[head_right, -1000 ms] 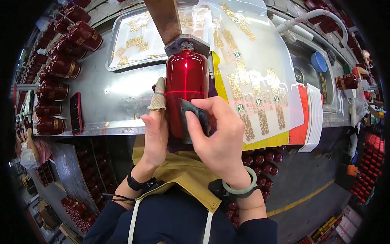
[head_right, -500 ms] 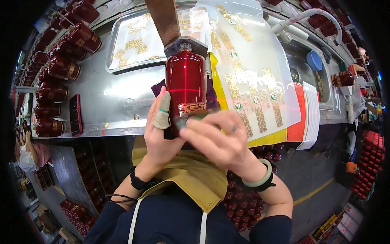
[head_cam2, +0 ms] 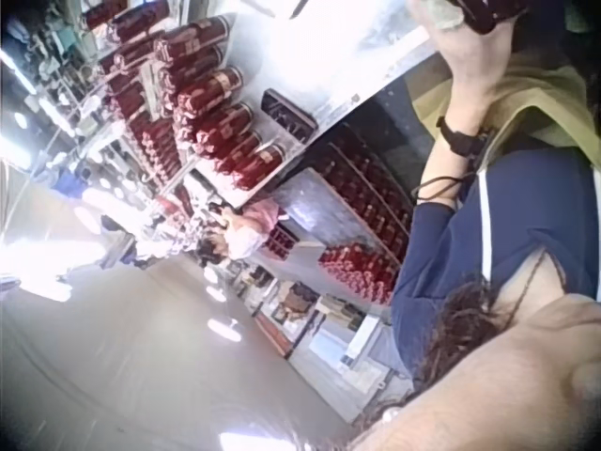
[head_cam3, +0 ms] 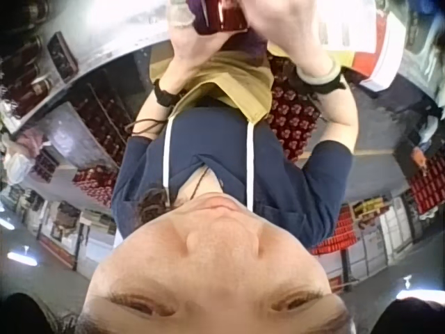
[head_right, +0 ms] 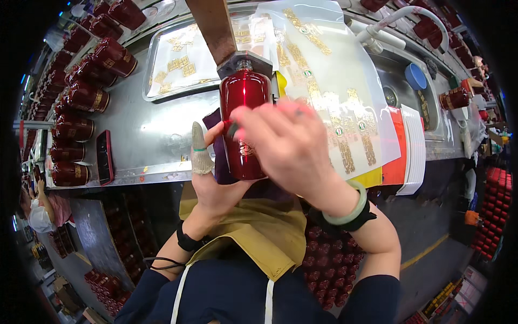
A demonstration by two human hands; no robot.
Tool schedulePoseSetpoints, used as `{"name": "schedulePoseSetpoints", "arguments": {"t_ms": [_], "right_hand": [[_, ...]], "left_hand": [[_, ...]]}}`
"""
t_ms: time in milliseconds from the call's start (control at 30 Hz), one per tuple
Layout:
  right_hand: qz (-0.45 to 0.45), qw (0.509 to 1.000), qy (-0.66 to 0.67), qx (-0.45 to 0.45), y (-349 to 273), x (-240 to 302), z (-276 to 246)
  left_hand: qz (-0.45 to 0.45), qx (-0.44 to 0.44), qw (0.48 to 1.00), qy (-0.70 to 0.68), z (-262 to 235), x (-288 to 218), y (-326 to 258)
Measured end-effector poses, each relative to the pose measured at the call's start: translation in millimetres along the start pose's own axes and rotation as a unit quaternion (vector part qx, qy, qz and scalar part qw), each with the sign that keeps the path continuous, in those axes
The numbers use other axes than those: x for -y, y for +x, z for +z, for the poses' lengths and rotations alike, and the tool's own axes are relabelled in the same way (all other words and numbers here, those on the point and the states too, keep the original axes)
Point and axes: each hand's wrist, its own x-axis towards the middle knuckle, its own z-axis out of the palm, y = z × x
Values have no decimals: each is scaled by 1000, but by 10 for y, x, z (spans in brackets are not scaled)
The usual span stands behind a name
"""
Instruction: Applying decorative labels and stickers to glass liquor bottles on a production line.
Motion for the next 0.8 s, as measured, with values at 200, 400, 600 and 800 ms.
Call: {"name": "schedulePoseSetpoints", "arguments": {"t_ms": [200, 400, 600, 800], "right_hand": [[15, 996, -74, -56, 100, -235, -172], [54, 994, -60, -71, 48, -262, -284], [100, 991, -29, -87, 52, -232, -330], [107, 988, -26, -109, 96, -216, -350]], "left_hand": [[107, 41, 988, 102, -72, 9, 78], [121, 25, 989, 81, -49, 52, 26], [85, 55, 978, 181, -51, -176, 82], [133, 33, 949, 284, 134, -277, 83]]}}
